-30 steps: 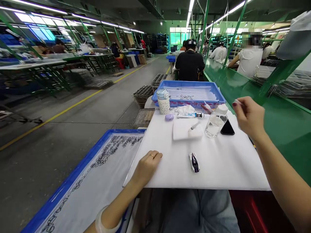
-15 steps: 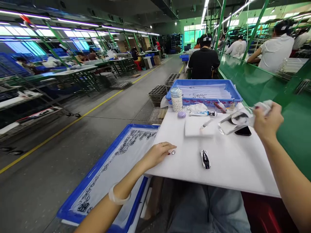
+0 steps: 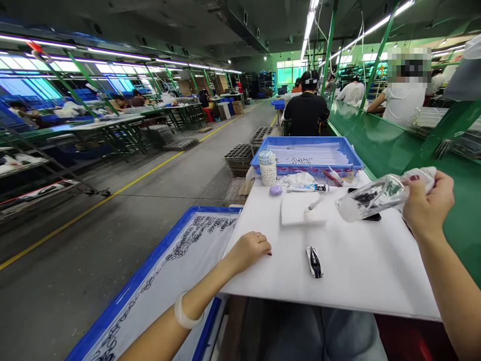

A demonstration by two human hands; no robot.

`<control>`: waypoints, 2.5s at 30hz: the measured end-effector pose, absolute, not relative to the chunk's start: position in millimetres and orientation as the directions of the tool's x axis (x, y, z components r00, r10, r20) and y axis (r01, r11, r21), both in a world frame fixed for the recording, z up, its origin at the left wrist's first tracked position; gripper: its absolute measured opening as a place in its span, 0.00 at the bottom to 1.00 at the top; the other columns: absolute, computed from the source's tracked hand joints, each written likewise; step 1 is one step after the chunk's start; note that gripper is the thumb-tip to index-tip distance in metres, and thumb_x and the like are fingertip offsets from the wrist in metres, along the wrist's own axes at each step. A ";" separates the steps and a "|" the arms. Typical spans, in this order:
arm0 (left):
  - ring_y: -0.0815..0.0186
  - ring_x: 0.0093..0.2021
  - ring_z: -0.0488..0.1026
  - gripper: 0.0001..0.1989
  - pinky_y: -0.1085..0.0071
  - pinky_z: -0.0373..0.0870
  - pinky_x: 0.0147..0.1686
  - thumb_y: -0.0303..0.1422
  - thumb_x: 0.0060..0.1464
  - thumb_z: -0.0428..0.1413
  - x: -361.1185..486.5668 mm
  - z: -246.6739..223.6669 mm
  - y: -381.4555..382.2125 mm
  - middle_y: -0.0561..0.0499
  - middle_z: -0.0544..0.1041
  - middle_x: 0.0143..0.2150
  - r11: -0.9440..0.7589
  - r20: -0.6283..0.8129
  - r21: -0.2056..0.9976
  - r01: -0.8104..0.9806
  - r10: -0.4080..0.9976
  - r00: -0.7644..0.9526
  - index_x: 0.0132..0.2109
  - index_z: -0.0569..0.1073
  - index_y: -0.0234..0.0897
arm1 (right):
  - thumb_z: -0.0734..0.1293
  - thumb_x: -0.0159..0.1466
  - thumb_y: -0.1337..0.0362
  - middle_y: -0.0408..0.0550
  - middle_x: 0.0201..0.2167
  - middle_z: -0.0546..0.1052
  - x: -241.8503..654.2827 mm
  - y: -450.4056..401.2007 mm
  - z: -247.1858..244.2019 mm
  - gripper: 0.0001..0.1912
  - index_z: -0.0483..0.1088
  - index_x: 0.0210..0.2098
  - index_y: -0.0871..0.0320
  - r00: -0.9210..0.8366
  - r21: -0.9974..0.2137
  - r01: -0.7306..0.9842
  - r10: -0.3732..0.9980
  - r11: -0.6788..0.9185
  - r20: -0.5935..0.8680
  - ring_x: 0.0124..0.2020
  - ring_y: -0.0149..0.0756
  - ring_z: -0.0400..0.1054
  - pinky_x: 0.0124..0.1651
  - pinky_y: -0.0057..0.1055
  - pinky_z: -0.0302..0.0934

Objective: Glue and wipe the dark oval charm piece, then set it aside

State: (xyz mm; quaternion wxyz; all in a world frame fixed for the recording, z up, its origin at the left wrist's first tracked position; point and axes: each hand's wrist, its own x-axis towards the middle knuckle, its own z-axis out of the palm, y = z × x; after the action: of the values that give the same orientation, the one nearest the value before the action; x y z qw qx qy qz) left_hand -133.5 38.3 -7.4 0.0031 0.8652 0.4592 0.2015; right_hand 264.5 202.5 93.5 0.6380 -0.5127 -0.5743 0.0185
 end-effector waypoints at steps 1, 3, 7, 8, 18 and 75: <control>0.63 0.30 0.76 0.09 0.68 0.69 0.34 0.25 0.61 0.55 -131.3 -9.3 37.0 0.48 0.79 0.30 -0.574 0.371 0.180 0.799 0.792 0.485 0.32 0.77 0.35 | 0.65 0.56 0.54 0.62 0.39 0.72 259.0 195.1 100.1 0.24 0.65 0.47 0.63 0.264 -0.609 0.642 0.611 0.466 0.746 0.40 0.49 0.68 0.46 0.48 0.61; 0.64 0.29 0.75 0.11 0.69 0.69 0.32 0.24 0.62 0.53 -128.7 -11.6 33.1 0.49 0.79 0.29 -0.565 0.419 0.176 0.806 0.784 0.458 0.32 0.76 0.34 | 0.65 0.57 0.53 0.69 0.49 0.71 247.4 183.9 107.6 0.27 0.65 0.50 0.64 0.040 -0.470 0.730 0.655 0.496 0.754 0.50 0.56 0.66 0.53 0.49 0.59; 0.65 0.29 0.77 0.11 0.71 0.71 0.30 0.23 0.64 0.49 -128.4 -7.9 20.7 0.50 0.80 0.30 -0.548 0.506 0.237 0.803 0.775 0.379 0.36 0.75 0.36 | 0.67 0.53 0.52 0.62 0.44 0.75 230.7 181.1 101.6 0.22 0.67 0.43 0.59 -0.098 -0.546 0.645 0.767 0.534 0.635 0.40 0.49 0.69 0.44 0.45 0.63; 0.66 0.29 0.77 0.11 0.72 0.72 0.30 0.23 0.64 0.50 -127.7 -5.9 17.2 0.51 0.80 0.30 -0.543 0.527 0.263 0.798 0.773 0.352 0.38 0.75 0.36 | 0.69 0.51 0.53 0.57 0.39 0.76 228.6 183.6 99.8 0.21 0.67 0.40 0.58 -0.035 -0.639 0.576 0.796 0.511 0.605 0.35 0.45 0.68 0.41 0.43 0.63; 0.69 0.35 0.77 0.15 0.76 0.74 0.36 0.18 0.61 0.50 -50.0 8.9 7.4 0.50 0.78 0.35 -0.478 0.583 0.672 0.565 0.813 -0.006 0.42 0.79 0.38 | 0.66 0.62 0.50 0.36 0.18 0.62 204.6 118.8 107.8 0.16 0.60 0.30 0.54 -0.008 -0.922 -0.087 0.925 0.377 0.379 0.14 0.26 0.49 0.17 0.25 0.47; 0.70 0.27 0.76 0.20 0.74 0.76 0.32 0.43 0.34 0.75 25.3 -11.3 8.0 0.50 0.80 0.28 0.149 -0.286 0.585 -0.797 0.958 -0.031 0.31 0.82 0.35 | 0.68 0.65 0.69 0.43 0.25 0.76 172.9 41.9 28.0 0.04 0.76 0.38 0.55 -0.337 -0.735 0.283 0.782 0.616 0.525 0.21 0.28 0.68 0.23 0.24 0.62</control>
State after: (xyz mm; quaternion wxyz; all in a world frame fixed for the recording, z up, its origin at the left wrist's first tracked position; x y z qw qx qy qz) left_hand 25.3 8.0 -11.3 0.6850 0.1237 0.3243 0.6405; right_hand 172.9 41.9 28.0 0.4612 -0.3451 -0.7716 0.2700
